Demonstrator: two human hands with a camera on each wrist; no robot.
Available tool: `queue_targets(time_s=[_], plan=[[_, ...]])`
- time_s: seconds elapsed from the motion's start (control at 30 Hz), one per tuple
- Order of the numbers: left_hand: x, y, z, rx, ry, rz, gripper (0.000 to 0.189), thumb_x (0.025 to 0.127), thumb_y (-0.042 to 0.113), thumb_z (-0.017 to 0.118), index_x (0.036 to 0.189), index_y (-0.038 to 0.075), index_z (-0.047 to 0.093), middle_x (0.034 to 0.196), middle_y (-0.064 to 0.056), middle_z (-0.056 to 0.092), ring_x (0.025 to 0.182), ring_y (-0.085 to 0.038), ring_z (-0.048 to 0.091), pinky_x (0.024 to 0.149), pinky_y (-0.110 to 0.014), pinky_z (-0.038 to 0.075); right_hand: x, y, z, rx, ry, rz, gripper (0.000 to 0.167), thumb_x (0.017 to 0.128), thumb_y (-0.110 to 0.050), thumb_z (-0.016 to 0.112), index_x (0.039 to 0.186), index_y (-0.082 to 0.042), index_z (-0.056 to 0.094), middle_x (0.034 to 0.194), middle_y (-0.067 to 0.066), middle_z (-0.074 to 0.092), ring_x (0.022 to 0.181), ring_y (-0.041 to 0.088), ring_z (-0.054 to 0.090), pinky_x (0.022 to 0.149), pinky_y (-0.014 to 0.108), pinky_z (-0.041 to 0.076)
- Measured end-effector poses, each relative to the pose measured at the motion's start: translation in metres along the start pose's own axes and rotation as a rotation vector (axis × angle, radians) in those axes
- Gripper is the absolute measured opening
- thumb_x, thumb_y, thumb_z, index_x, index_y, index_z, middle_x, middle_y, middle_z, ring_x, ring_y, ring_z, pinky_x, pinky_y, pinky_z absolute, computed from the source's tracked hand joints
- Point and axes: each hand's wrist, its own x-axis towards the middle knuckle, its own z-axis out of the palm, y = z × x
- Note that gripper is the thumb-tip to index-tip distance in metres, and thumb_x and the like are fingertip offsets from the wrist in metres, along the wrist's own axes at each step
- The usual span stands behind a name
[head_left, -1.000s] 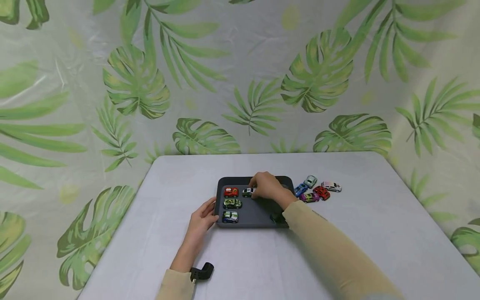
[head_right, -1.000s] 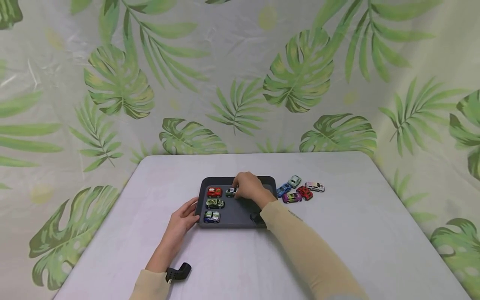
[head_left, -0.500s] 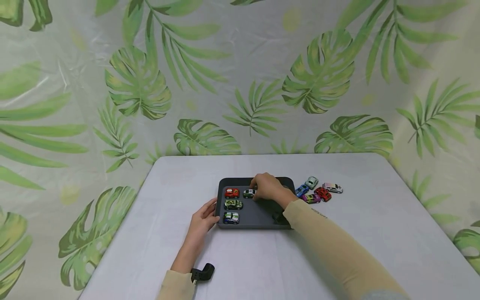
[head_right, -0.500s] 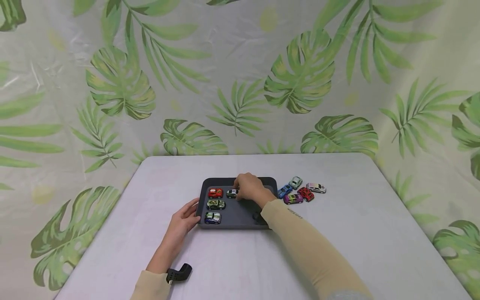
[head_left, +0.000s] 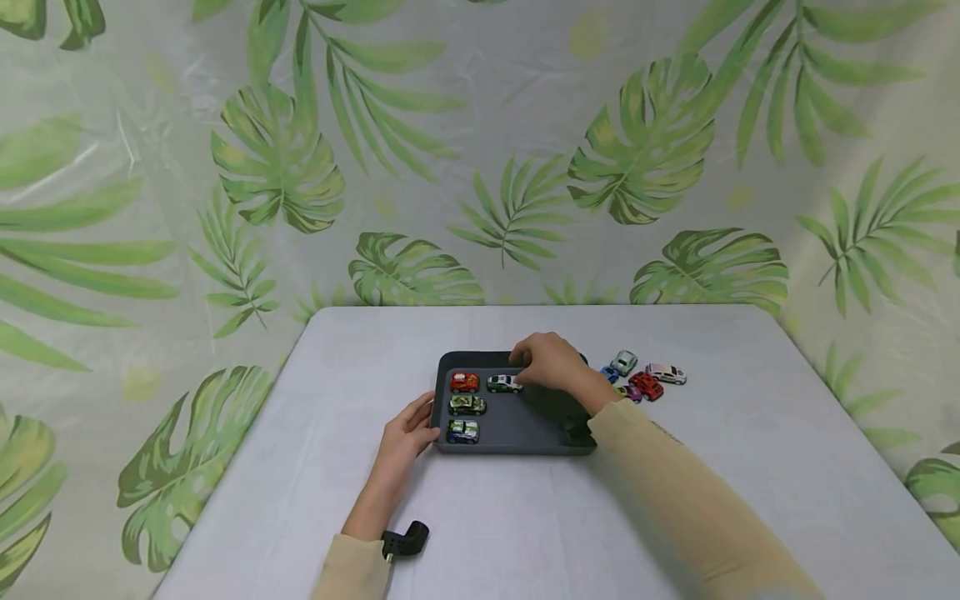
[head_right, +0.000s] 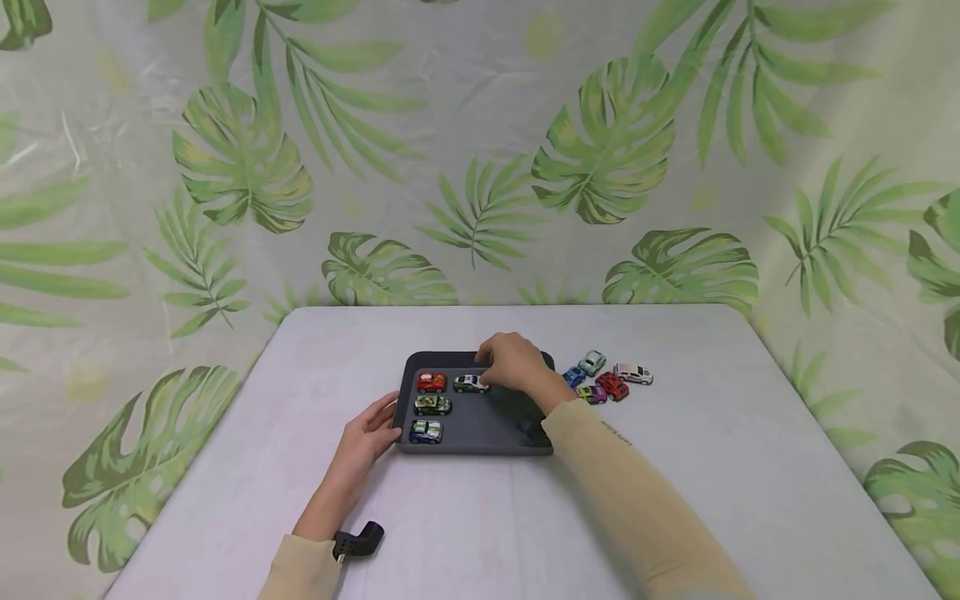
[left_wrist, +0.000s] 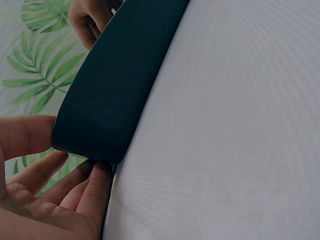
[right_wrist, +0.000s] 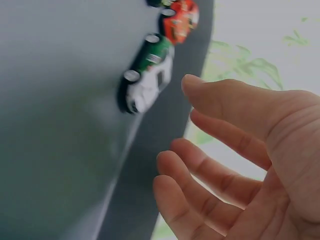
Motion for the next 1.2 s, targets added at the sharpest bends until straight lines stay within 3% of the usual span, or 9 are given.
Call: queue_targets(time_s=[0.2, 0.53, 1.03, 1.2], plan=[[0.001, 0.0, 0.0, 0.0, 0.001, -0.006, 0.064, 0.091, -0.005, 0.061, 0.15, 0.016, 0.049, 0.152, -0.015, 0.045, 0.138, -0.028, 0.045, 0.108, -0.045, 0.042, -0.013, 0.005, -0.017, 0.008, 0.075, 0.005, 0.04, 0.085, -0.024, 0.082, 0.123, -0.017, 0.073, 0.114, 0.01, 0.07, 0.101, 0.028, 0.065, 0.082, 0.047, 0.053], [0.0, 0.002, 0.001, -0.005, 0.012, -0.017, 0.063, 0.091, -0.006, 0.061, 0.149, 0.017, 0.051, 0.151, -0.015, 0.046, 0.138, -0.028, 0.045, 0.107, -0.045, 0.042, -0.047, 0.023, -0.039, 0.097, 0.188, 0.038, 0.041, 0.087, -0.026, 0.079, 0.126, -0.018, 0.071, 0.12, 0.015, 0.068, 0.098, 0.029, 0.065, 0.077, 0.047, 0.054], [0.001, -0.001, -0.001, -0.001, 0.014, -0.012, 0.063, 0.09, -0.005, 0.061, 0.148, 0.018, 0.052, 0.151, -0.015, 0.046, 0.138, -0.028, 0.045, 0.108, -0.047, 0.042, -0.09, 0.075, -0.044, 0.105, 0.289, 0.155, 0.042, 0.091, -0.028, 0.075, 0.131, -0.017, 0.068, 0.122, 0.015, 0.067, 0.099, 0.03, 0.064, 0.069, 0.043, 0.052], [0.001, -0.001, -0.001, -0.001, 0.01, -0.015, 0.063, 0.09, -0.005, 0.062, 0.148, 0.018, 0.052, 0.151, -0.016, 0.046, 0.138, -0.028, 0.044, 0.108, -0.045, 0.042, -0.101, 0.09, -0.046, 0.115, 0.32, 0.167, 0.043, 0.093, -0.029, 0.074, 0.133, -0.015, 0.067, 0.123, 0.017, 0.067, 0.101, 0.032, 0.064, 0.072, 0.046, 0.052]])
